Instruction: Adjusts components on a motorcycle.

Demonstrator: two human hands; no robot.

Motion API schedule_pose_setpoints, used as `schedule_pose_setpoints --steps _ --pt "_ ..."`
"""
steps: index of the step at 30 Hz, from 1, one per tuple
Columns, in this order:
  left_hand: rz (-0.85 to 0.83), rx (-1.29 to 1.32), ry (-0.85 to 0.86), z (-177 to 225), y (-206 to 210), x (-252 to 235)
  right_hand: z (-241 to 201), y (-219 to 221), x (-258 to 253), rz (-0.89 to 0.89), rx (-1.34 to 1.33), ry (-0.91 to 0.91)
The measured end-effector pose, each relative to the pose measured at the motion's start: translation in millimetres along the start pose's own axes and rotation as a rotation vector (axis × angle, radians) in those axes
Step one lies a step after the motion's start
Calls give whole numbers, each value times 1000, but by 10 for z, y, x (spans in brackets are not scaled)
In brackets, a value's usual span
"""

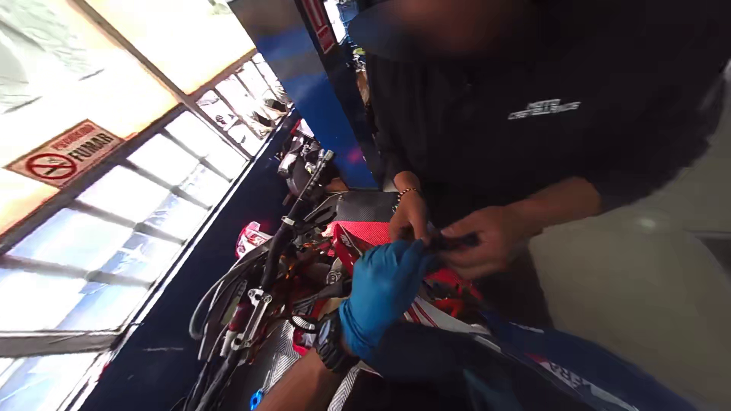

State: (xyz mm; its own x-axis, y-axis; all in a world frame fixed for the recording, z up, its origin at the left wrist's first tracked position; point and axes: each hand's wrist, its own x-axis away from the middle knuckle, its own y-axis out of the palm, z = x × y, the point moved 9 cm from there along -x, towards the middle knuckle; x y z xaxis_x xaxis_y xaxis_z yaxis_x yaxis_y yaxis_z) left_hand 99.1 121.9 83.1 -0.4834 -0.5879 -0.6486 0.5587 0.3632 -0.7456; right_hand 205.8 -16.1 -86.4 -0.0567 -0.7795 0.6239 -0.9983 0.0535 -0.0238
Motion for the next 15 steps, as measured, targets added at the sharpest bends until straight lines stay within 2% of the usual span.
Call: schedule_pose_setpoints --steps 6,15 --pt "68 -72 3 -36 -57 34 80 -109 -87 -12 -25 -27" --pt "207 -78 2 -21 -93 15 151 -150 -161 -7 -89 36"
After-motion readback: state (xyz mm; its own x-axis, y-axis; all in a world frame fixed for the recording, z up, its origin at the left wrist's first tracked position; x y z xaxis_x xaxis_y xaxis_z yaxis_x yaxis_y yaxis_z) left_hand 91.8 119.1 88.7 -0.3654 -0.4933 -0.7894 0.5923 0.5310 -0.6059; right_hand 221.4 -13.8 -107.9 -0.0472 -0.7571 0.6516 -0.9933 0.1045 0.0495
